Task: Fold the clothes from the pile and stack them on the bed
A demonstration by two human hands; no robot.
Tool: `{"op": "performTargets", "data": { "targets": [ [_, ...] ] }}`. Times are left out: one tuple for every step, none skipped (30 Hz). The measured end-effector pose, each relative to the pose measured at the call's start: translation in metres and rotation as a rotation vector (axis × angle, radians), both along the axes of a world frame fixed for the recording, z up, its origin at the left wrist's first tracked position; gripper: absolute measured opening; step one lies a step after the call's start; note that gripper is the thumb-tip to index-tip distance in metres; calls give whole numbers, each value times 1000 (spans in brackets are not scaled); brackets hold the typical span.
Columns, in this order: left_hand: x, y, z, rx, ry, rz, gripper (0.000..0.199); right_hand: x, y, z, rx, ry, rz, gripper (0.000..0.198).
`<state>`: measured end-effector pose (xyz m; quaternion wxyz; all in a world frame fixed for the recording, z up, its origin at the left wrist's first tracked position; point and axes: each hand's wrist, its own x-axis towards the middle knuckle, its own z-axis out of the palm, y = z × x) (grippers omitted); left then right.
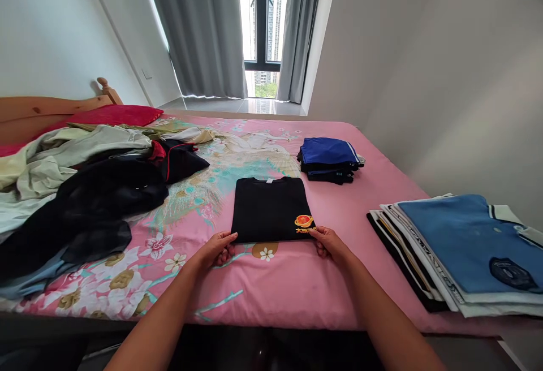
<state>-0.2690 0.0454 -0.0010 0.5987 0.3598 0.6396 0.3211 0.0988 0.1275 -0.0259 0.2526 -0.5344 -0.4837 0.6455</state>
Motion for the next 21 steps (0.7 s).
{"op": "performTargets", "data": {
  "targets": [
    [-2, 0, 2, -11, -5, -33, 50, 0, 2, 0, -24, -6, 17, 43],
    [-3, 0, 3, -18, -8, -61, 49, 0, 4, 1, -42, -14, 28, 43],
    [-4, 0, 4, -23, -6, -82, 48, 0, 6, 1, -53, -24, 33, 42],
    [-4, 0, 5, -25, 1, -95, 48, -1, 7, 1, -57, -35, 33, 41],
    [-4, -1, 5, -24, 13, -100, 48, -2, 7, 1, -57, -49, 28, 40],
    [-2, -3, 4, -20, 30, -96, 48, -2, 7, 1, -58, -64, 22, 39],
    [0, -5, 3, -15, 50, -86, 48, -2, 5, 1, -58, -78, 16, 39],
    [3, -7, 2, -13, 70, -69, 48, -3, 3, 1, -58, -92, 10, 39],
    [6, -11, 2, -19, 91, -57, 49, -2, 1, 1, -60, -105, 5, 39],
    [9, -14, 1, -33, 113, -57, 49, -2, -2, 1, -64, -119, 4, 39],
    [11, -18, 1, -53, 137, -65, 50, -1, -5, 1, -67, -134, 6, 38],
    [12, -22, 2, -69, 156, -81, 50, 1, -7, 1, -68, -152, 12, 38],
    [12, -24, 2, -79, 166, -105, 51, 3, -9, 1, -65, -175, 22, 38],
    [10, -25, 3, -87, 166, -127, 53, 4, -9, 1, -53, -203, 30, 40],
    [7, -23, 4, -97, 147, -140, 55, 6, -8, 1, -27, -235, 33, 42],
    [3, -20, 4, -111, 104, -128, 57, 7, -4, 2, 15, -267, 30, 44],
    [-2, -14, 3, -129, 49, -98, 58, 8, 0, 3, 69, -298, 24, 47],
    [-7, -5, 2, -146, -8, -56, 58, 7, 6, 4, 129, -320, 16, 48],
    [-11, 5, 0, -156, -57, -5, 57, 6, 14, 5, 185, -331, 4, 50],
    [-15, 17, -2, -148, -95, 45, 55, 4, 22, 6, 229, -327, -6, 50],
    [-17, 31, -4, -124, -118, 89, 54, 0, 31, 7, 253, -312, -17, 50]
  ]
}}
